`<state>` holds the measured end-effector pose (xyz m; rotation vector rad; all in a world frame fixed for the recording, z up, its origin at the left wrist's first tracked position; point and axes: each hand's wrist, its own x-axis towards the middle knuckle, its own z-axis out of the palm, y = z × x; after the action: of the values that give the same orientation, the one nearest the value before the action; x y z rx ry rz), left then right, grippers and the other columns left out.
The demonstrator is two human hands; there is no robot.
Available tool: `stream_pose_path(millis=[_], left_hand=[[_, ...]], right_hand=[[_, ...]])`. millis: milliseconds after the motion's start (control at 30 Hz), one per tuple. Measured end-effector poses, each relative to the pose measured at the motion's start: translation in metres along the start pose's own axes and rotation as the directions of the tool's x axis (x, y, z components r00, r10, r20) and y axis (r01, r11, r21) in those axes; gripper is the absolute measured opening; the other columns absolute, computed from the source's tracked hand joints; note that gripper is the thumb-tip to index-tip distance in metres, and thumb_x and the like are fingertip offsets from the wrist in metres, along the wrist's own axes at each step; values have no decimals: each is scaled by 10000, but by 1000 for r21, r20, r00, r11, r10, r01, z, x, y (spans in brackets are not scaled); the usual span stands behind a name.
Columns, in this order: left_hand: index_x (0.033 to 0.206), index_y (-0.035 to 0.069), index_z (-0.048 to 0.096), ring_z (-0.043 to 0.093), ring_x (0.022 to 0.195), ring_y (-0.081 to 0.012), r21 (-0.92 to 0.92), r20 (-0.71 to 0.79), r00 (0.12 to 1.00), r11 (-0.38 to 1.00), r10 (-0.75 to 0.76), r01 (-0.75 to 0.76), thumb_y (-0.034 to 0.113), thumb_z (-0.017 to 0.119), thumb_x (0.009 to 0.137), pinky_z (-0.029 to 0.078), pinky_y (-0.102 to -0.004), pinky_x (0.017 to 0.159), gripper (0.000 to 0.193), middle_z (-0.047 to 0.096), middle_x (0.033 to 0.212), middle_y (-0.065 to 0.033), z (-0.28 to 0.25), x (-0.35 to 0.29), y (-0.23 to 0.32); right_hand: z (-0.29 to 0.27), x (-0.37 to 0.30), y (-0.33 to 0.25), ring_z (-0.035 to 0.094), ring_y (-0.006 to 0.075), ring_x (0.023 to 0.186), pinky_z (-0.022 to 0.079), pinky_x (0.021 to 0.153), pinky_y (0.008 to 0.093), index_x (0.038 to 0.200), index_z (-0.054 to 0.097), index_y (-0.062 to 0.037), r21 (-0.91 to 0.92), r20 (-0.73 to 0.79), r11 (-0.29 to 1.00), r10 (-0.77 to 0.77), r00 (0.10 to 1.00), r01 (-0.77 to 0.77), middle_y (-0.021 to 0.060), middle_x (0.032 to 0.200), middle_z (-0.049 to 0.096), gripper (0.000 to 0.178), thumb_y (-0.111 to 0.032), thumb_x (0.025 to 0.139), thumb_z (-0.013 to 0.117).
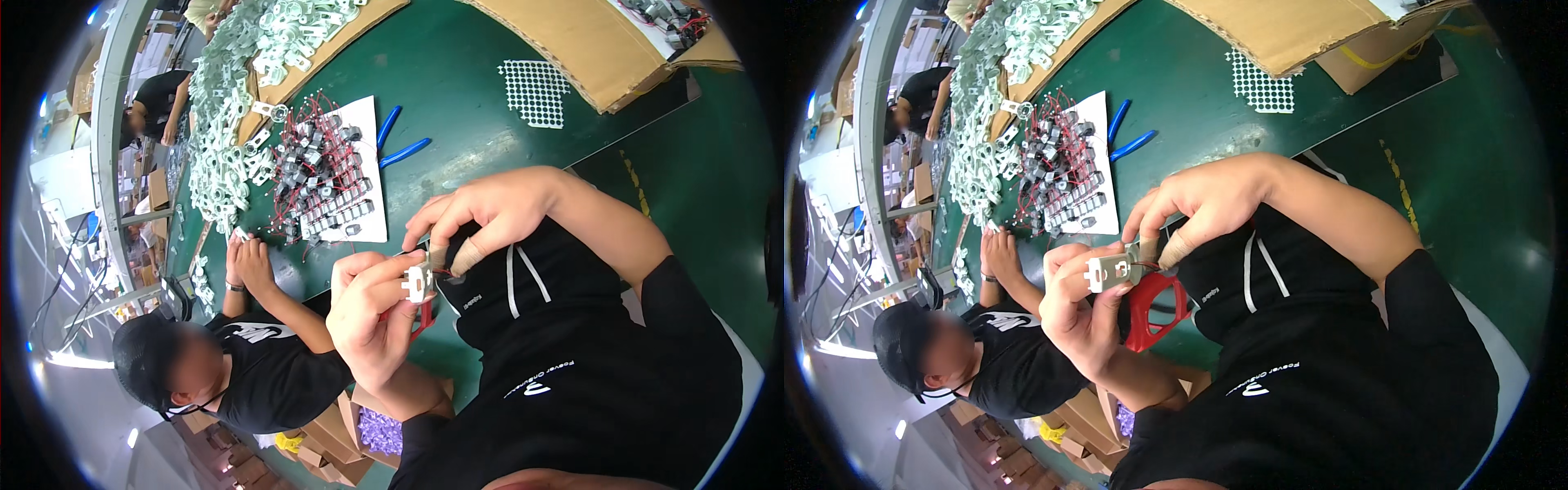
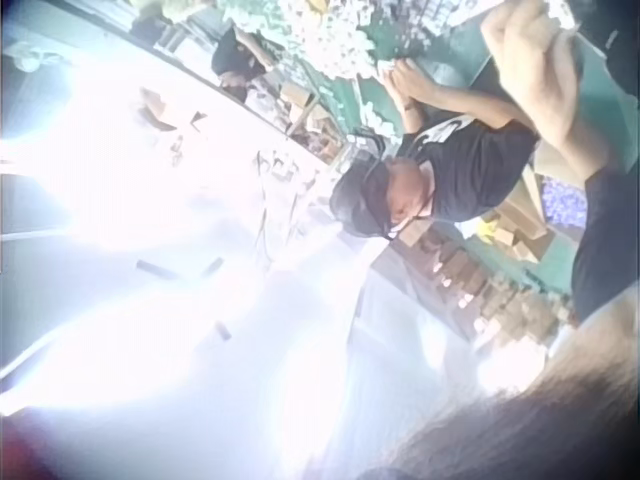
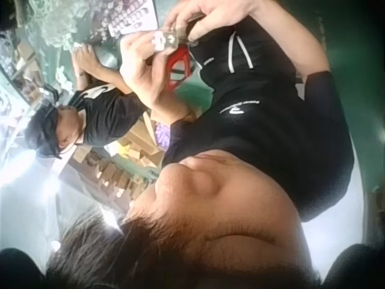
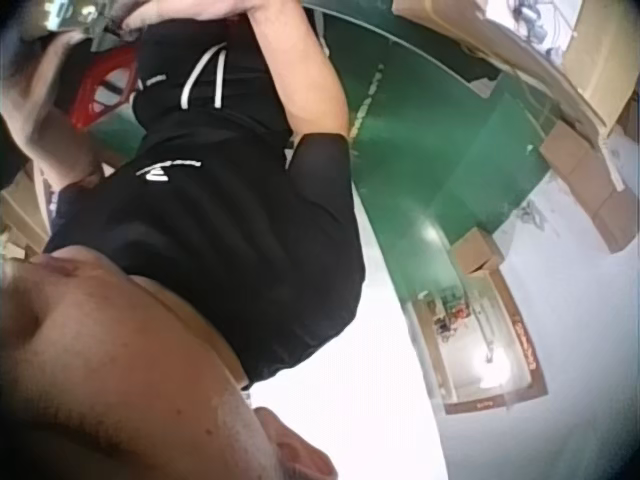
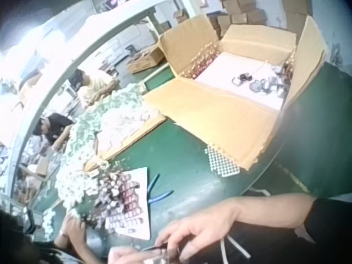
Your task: Assemble small electronic motor components into white plastic housings at a factory workbench.
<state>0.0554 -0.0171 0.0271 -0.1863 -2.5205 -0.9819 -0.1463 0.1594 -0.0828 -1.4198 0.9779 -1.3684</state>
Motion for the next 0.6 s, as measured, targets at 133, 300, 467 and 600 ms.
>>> stream_pose_path(millis=[133,300,467,600], left_hand=[[1078,36,775,711,1019,-301,-109,-66,996,993,-58,51,-54,943,848,568,-424,971,298,898,1183,-145,6,-10,-3],[1107,-11,736,760,1147,-310,-431,-144,932,869,-333,244,-90,893,961,601,-440,1050,229,843,1184,-207,21,-32,-20],[1242,-5,669,794,1314,-331,-541,-168,918,812,-358,218,-6,817,1110,606,-470,1173,199,810,1347,-262,30,-44,-34],[1209,-17,691,795,1276,-335,-505,-173,915,831,-364,235,-40,834,1073,609,-466,1147,198,783,1320,-237,34,-39,-30]], right_hand=[[12,2,0,625,351,1551,459,1306,481,1203,875,-51,105,-6,994,3,1000,-3,212,1598,717,242,-200,1022,937],[22,-5,-2,699,349,1457,497,1272,478,1106,860,-46,121,-120,992,52,991,-37,196,1536,757,240,-233,997,963],[25,-11,-15,734,379,1386,549,1219,489,1066,851,-45,-121,-301,986,70,951,-111,212,1509,768,270,-256,960,983],[25,-13,-10,701,389,1427,542,1220,480,1086,875,-53,-127,-288,985,73,955,-113,214,1543,741,339,-358,967,964]])
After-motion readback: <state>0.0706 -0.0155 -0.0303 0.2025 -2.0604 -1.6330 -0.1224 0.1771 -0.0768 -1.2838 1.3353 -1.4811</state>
